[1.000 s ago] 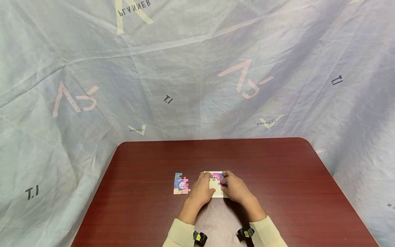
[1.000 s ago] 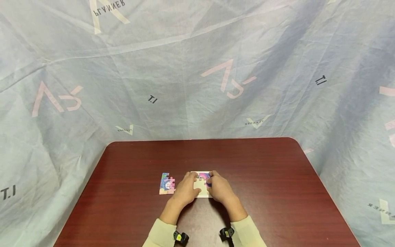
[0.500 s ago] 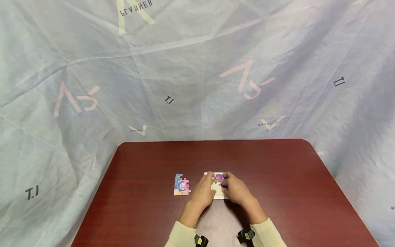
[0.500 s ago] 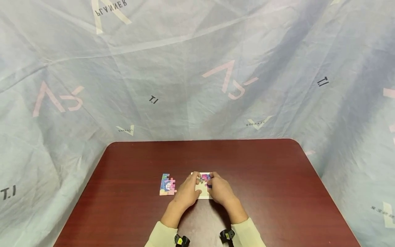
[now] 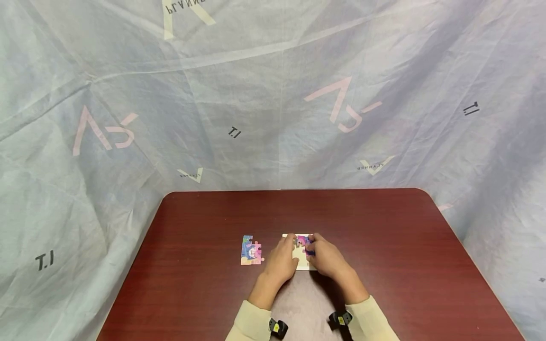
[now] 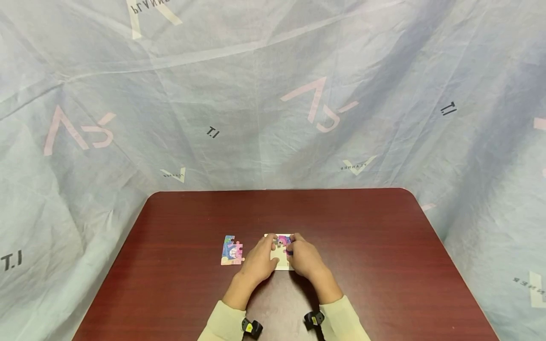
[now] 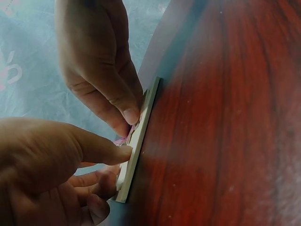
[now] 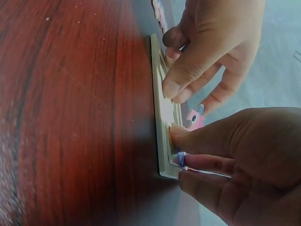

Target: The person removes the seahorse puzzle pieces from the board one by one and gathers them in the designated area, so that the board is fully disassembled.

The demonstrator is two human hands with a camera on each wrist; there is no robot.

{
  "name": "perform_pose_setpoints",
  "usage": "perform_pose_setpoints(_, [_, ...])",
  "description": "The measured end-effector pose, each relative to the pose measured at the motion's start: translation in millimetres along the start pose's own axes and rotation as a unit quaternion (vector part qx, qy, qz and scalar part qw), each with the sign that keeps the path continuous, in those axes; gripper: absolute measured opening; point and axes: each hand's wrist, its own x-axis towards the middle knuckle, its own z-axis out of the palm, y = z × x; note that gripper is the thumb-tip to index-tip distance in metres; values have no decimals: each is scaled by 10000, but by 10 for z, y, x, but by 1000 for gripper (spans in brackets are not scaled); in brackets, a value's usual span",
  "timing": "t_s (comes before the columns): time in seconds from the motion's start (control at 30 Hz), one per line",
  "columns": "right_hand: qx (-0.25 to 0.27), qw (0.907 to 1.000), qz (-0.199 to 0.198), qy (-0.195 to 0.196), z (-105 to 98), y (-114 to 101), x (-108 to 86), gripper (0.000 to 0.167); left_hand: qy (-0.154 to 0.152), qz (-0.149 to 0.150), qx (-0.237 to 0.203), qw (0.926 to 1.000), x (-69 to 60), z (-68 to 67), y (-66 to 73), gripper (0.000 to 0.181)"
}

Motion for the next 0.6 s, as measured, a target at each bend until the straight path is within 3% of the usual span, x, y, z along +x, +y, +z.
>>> perform_pose_setpoints(0.2, [-4,10000,26,21,14,4,-3,14,103,73,114,9999,4,4,6,53])
perform_pose_setpoints(0.33, [-52,10000,10,63,18,10,4,11,384,85,177,9991,13,10,22,36])
perform_pose_setpoints(0.43, [-54,10000,29,56,26,20,11,11,570,0,275,9980,37,20,36,24])
perform_pose_setpoints(0.6, [-93,9999,-3,56,49,33,15,12,723,-251,313,9966,85,29,65,22])
